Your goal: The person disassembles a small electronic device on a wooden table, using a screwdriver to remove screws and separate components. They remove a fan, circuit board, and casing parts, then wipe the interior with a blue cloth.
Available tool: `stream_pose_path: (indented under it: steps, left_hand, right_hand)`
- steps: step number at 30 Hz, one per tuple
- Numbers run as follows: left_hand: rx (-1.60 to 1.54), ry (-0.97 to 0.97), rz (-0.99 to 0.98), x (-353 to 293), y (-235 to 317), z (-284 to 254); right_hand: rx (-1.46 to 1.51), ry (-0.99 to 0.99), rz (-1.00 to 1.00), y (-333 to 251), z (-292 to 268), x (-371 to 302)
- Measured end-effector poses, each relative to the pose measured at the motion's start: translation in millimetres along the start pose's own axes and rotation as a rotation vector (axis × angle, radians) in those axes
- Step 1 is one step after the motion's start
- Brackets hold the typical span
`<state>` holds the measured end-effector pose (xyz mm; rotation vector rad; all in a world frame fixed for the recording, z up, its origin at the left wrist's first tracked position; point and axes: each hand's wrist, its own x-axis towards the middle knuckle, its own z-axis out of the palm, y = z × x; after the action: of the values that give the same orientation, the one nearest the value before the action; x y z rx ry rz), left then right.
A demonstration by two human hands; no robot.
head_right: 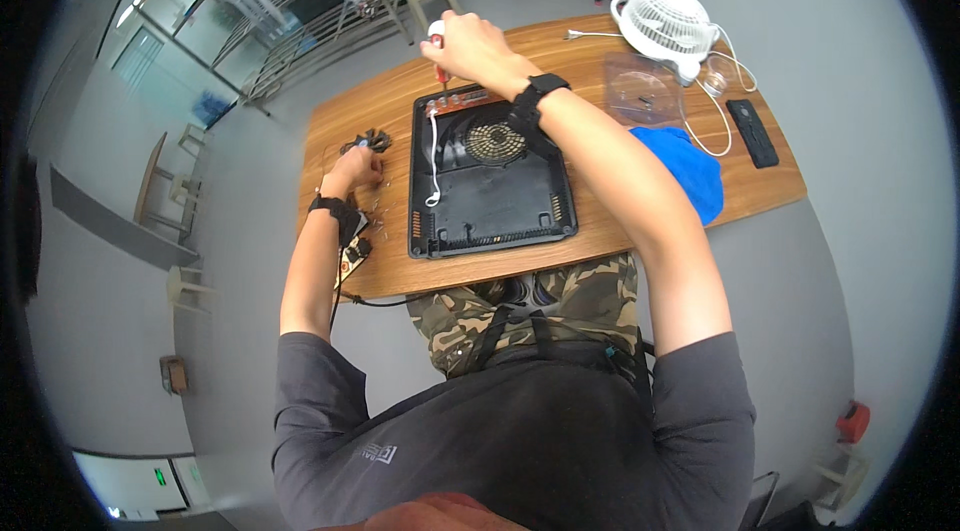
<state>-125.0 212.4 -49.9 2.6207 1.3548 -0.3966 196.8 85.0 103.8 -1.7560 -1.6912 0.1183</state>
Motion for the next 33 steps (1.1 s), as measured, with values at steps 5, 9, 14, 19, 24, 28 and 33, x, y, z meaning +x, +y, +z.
stream_pose_path:
  steps: [5, 9, 14, 19, 24, 28, 33]
  left_hand:
    - [-0.002, 0.067, -0.001, -8.5, -2.3, -15.0]
    - [-0.005, 0.088, -0.026, -5.7, -1.1, -24.1]
    - [-0.018, 0.091, 0.008, -8.5, 33.7, -49.3]
    - [0.0, 0.124, 0.043, 3.9, 51.6, -50.6]
    - [0.044, 0.168, 0.086, 20.8, 61.1, -48.8]
    - [0.048, 0.208, 0.106, 22.3, 72.4, -53.8]
    - [0.013, 0.239, 0.098, 21.0, 85.8, -55.6]
  right_hand:
    - [0.004, 0.028, -0.022, 10.0, 1.5, 1.8]
    - [0.058, 0.071, -0.072, 32.8, -6.7, 7.5]
    - [0.017, 0.222, -0.179, 63.5, -46.6, 1.1]
    - [-0.211, 0.218, -0.144, 124.9, -65.1, -27.1]
    - [-0.277, 0.195, 0.008, 176.7, -51.9, -75.4]
    - [-0.309, 0.194, 0.042, 185.3, -30.6, -98.2]
    - [-0.364, 0.186, 0.051, 190.1, -13.9, -109.9]
